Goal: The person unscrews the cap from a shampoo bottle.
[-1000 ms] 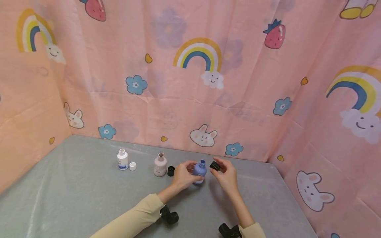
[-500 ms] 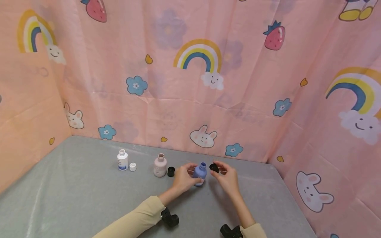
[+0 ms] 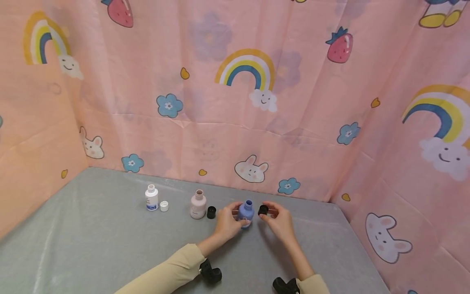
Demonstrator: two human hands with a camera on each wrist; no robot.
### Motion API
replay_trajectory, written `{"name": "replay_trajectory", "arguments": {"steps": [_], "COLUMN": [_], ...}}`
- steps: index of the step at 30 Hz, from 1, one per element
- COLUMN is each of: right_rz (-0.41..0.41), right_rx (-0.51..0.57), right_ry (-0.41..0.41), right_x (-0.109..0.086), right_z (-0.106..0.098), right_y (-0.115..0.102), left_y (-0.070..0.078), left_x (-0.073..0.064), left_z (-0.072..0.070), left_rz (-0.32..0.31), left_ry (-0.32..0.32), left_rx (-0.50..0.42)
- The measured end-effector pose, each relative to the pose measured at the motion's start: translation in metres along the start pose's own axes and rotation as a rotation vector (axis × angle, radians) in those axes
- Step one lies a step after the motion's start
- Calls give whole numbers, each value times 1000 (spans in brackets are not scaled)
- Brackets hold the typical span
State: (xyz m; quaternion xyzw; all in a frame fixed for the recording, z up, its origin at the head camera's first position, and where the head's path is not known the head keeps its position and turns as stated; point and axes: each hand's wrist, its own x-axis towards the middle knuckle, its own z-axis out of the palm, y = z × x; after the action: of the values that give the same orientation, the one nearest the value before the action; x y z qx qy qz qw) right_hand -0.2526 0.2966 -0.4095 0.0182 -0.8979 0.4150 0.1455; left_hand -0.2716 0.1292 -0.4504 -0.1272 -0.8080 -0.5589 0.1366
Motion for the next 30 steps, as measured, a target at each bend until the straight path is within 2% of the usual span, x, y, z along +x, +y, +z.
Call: {"name": "replay_trajectory", "arguments": {"steps": [13, 25, 30], "right_rz": [-1, -28, -6], "right_rx": [-14, -75, -119], "right_ry": [-91, -127, -172], "right_x": [2, 4, 5], "right_z": [6, 10, 13], "right_y": [12, 15, 14], "left_y": [0, -3, -2], "left_x": [0, -9, -11], "left_z": [-2, -23, -31], "left_rz": [-19, 26, 39], "left_ry": [11, -105, -140], "left_rx": [26, 31, 43]}}
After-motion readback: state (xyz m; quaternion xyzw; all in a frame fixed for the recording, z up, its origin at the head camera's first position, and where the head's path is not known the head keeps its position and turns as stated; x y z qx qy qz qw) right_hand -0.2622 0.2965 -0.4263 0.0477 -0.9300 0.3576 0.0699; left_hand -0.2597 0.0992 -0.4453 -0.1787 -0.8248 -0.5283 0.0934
